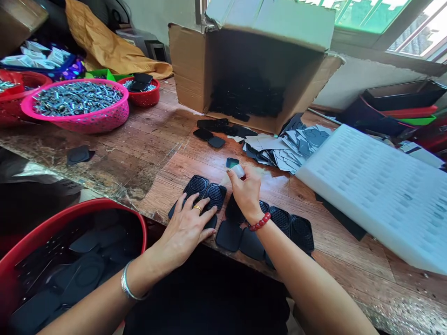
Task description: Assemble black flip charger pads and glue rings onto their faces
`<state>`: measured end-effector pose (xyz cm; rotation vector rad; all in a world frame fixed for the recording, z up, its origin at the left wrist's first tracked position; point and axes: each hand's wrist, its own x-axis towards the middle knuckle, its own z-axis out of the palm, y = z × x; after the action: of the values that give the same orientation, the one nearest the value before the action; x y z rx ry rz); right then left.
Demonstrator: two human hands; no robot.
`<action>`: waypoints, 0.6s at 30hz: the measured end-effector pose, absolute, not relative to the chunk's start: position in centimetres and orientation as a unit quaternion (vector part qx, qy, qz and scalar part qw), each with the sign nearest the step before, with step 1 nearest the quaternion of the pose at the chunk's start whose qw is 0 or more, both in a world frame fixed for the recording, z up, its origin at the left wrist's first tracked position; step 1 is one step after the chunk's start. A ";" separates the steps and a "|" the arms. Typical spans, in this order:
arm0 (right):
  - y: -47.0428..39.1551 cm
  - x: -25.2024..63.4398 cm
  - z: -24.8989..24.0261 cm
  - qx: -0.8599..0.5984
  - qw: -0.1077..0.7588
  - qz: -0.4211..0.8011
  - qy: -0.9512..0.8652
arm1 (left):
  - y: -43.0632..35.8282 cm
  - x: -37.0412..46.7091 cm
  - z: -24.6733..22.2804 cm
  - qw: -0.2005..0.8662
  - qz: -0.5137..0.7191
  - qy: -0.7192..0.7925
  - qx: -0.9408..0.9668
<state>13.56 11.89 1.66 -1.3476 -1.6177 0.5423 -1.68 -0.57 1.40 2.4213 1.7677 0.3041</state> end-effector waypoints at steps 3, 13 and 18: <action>11.4 14.0 2.1 -0.527 0.444 0.173 -0.704 | -0.6 -1.7 1.4 0.075 0.100 0.585 0.801; 8.3 14.2 3.3 -0.508 0.390 0.208 -0.739 | -0.4 -1.9 1.1 0.087 0.115 0.582 0.801; 9.0 11.9 2.8 -0.487 0.403 0.205 -0.747 | -0.4 -1.9 1.3 0.090 0.113 0.582 0.800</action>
<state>11.92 9.02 2.76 -1.2305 -1.8870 0.5177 -1.86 -0.45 1.29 2.3799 1.7301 0.3349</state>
